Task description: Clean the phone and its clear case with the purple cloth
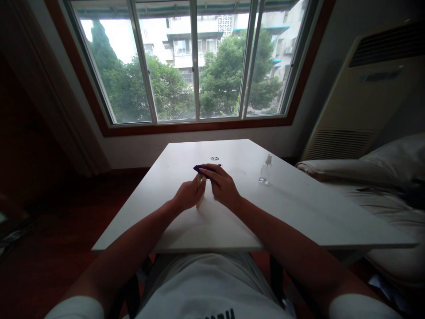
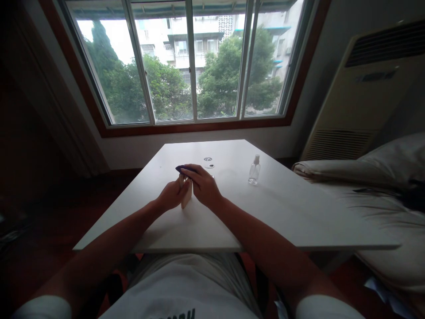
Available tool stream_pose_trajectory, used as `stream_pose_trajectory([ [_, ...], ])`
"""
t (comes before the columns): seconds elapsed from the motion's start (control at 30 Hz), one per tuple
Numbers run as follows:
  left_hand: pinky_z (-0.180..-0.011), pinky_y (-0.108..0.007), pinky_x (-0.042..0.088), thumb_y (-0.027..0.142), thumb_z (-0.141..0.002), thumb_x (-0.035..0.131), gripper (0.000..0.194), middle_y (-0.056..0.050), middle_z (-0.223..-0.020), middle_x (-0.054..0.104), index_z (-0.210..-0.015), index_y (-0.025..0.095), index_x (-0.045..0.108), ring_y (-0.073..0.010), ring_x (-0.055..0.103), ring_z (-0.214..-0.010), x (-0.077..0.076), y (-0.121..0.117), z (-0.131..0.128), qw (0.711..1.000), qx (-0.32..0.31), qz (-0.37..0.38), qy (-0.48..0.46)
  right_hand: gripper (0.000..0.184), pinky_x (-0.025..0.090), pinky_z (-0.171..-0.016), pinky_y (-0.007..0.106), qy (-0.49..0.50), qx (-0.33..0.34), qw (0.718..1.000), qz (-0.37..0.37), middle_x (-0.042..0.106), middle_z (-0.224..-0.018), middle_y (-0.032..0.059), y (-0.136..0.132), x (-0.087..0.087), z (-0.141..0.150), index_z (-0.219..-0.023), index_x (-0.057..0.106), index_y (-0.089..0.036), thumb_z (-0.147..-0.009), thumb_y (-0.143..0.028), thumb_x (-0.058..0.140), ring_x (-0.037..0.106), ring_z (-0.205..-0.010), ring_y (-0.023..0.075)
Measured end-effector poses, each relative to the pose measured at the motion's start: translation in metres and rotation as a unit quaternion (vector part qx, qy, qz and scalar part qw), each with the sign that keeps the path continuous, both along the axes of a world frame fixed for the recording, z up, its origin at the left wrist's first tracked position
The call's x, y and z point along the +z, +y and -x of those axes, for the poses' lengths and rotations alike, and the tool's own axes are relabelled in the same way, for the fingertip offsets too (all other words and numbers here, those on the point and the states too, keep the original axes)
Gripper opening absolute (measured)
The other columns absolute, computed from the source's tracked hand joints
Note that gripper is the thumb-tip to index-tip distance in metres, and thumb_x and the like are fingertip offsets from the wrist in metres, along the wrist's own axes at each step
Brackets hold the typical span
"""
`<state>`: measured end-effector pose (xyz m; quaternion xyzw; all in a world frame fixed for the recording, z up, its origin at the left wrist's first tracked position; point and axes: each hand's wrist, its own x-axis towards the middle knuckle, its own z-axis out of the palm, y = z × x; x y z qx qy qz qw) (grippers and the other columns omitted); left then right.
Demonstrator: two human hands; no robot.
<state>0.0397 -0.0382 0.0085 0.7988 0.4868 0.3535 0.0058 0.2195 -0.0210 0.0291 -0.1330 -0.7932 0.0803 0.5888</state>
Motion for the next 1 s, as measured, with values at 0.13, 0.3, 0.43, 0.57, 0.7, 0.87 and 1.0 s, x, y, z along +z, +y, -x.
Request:
stream_pose_trajectory([
  [0.13, -0.054, -0.029, 0.036, 0.042, -0.104, 0.035, 0.033, -0.007, -0.073, 0.065, -0.096, 0.018, 0.057, -0.0207, 0.061, -0.061, 0.000, 0.001, 0.001, 1.000, -0.005, 0.002, 0.005, 0.042, 0.051, -0.110, 0.044, -0.013, 0.011, 0.999, -0.027, 0.058, -0.136, 0.0062, -0.006, 0.000, 0.003, -0.136, 0.062, -0.031, -0.099, -0.018, 0.048, 0.057, -0.127, 0.0223],
  [0.3, -0.054, -0.028, 0.035, 0.043, -0.104, 0.034, 0.034, -0.006, -0.073, 0.065, -0.102, 0.018, 0.057, -0.0195, 0.060, -0.059, 0.001, 0.001, 0.000, 1.000, -0.005, 0.014, -0.001, 0.042, 0.051, -0.109, 0.044, -0.022, -0.004, 1.000, -0.022, 0.058, -0.136, 0.0064, 0.002, -0.001, 0.000, -0.138, 0.059, -0.032, -0.100, -0.019, 0.048, 0.058, -0.126, 0.0223],
  [0.43, -0.053, -0.028, 0.033, 0.044, -0.104, 0.034, 0.037, -0.005, -0.068, 0.062, -0.112, 0.017, 0.058, -0.0187, 0.057, -0.055, 0.002, 0.000, -0.001, 1.000, -0.004, 0.009, 0.012, 0.039, 0.051, -0.109, 0.044, -0.003, -0.031, 1.000, -0.002, 0.060, -0.134, 0.0074, 0.013, 0.000, -0.004, -0.134, 0.062, -0.029, -0.101, -0.018, 0.044, 0.058, -0.125, 0.0215],
  [0.57, -0.052, -0.027, 0.032, 0.045, -0.104, 0.034, 0.039, -0.005, -0.068, 0.062, -0.116, 0.016, 0.057, -0.0184, 0.057, -0.055, 0.002, 0.000, -0.002, 1.000, -0.005, 0.014, 0.022, 0.039, 0.050, -0.109, 0.044, 0.005, -0.037, 0.999, -0.006, 0.059, -0.132, 0.0085, 0.016, -0.001, -0.006, -0.132, 0.062, -0.027, -0.100, -0.016, 0.043, 0.057, -0.126, 0.0212],
  [0.7, -0.054, -0.027, 0.035, 0.045, -0.105, 0.031, 0.039, -0.005, -0.071, 0.064, -0.107, 0.016, 0.057, -0.0178, 0.059, -0.058, 0.004, -0.001, -0.002, 0.999, -0.013, 0.021, 0.022, 0.041, 0.051, -0.108, 0.043, -0.013, -0.024, 1.000, -0.013, 0.058, -0.134, 0.0089, 0.006, -0.001, -0.003, -0.135, 0.059, -0.027, -0.100, -0.013, 0.042, 0.056, -0.126, 0.0211],
  [0.87, -0.054, -0.027, 0.036, 0.046, -0.106, 0.028, 0.042, -0.005, -0.073, 0.064, -0.099, 0.016, 0.056, -0.0174, 0.059, -0.059, 0.007, -0.003, -0.001, 0.999, -0.010, 0.033, 0.027, 0.044, 0.050, -0.110, 0.044, -0.037, -0.005, 0.999, -0.026, 0.056, -0.137, 0.0093, -0.001, -0.001, 0.001, -0.138, 0.056, -0.028, -0.099, -0.013, 0.044, 0.055, -0.128, 0.0221],
  [1.0, -0.054, -0.026, 0.036, 0.050, -0.106, 0.026, 0.046, -0.004, -0.072, 0.064, -0.099, 0.016, 0.057, -0.0166, 0.058, -0.059, 0.008, -0.003, -0.002, 0.999, 0.007, 0.043, 0.017, 0.045, 0.050, -0.109, 0.045, -0.034, 0.002, 0.999, -0.017, 0.057, -0.136, 0.0083, 0.010, -0.001, -0.002, -0.137, 0.058, -0.029, -0.098, -0.011, 0.044, 0.056, -0.127, 0.0220],
])
